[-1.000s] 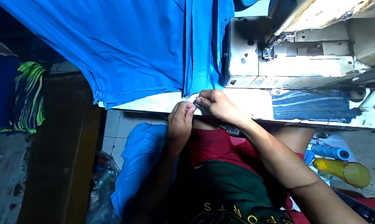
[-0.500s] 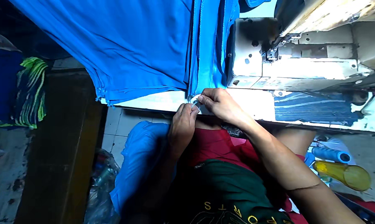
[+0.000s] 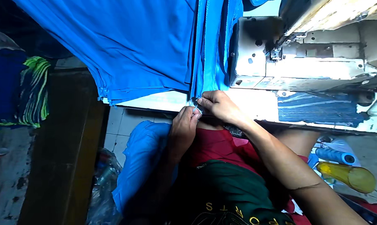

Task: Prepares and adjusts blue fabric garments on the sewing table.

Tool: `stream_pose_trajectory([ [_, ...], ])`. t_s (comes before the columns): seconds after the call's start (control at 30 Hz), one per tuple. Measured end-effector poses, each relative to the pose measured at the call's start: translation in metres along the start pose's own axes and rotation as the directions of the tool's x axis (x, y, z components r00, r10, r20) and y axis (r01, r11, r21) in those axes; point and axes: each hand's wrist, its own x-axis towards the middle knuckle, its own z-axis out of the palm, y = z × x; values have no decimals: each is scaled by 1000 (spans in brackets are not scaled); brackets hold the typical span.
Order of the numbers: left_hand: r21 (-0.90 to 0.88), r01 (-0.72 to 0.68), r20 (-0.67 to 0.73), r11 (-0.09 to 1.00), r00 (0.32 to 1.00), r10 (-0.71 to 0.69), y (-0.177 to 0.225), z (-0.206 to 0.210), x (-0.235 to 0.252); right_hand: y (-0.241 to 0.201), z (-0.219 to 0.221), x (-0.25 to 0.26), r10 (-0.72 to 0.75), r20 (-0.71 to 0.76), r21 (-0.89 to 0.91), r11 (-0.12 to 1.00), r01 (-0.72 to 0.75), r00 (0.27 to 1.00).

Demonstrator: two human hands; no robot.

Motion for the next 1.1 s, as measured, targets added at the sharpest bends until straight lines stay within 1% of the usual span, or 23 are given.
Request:
stream_pose_trajectory([
  [0.13,-7,3,12,1000,1000,-3,3,-1,-2,-7,7,9,-10,-7,18,1000,10,1000],
  [0.27,-2,18,14,1000,1000,-18,0,-4,-5,4,3,5,-26,-5,62,998,27,1000],
  [0.33,-13,1,3,1000,1000,-1,-1,-3,-6,9,-2,-1,-32,-5,106,994,32,999],
  [0.43,-21,-33,31,999,999,33,-1,0,-5,5,0,-8,-97,17,183,979,93,995],
  [0.47,-23,-45,48,999,998,46,0,2,-5,1,3,-10,-119,8,165,979,116,993],
  [0.57,-3,-59,84,998,995,59,3,1,-6,-9,9,-12,-111,-32,-55,993,109,993],
  [0.6,-1,-57,78,998,995,57,3,0,-7,-8,8,-13,-100,-37,-87,992,96,994],
  [0.7,12,-24,33,1000,999,24,-7,-8,-6,6,-6,-27,-46,-94,-39,998,43,995],
  [0.8,43,42,6,998,999,-43,-7,-12,3,32,-30,-43,46,-238,45,998,-37,970],
  [0.87,53,36,-33,998,999,-34,1,-3,15,38,-41,-51,101,-299,61,994,-87,949],
  [0.93,60,4,-45,998,999,-1,10,11,29,37,-45,-57,123,-318,41,992,-116,940],
  [0.97,53,-14,-38,998,999,17,14,18,37,36,-46,-59,123,-327,36,992,-118,937],
  [1.03,45,-57,-4,997,998,58,22,27,49,36,-47,-59,90,-340,64,995,-72,936],
  [1.1,28,-121,89,992,989,118,26,31,53,42,-50,-61,48,-339,117,993,-8,939],
])
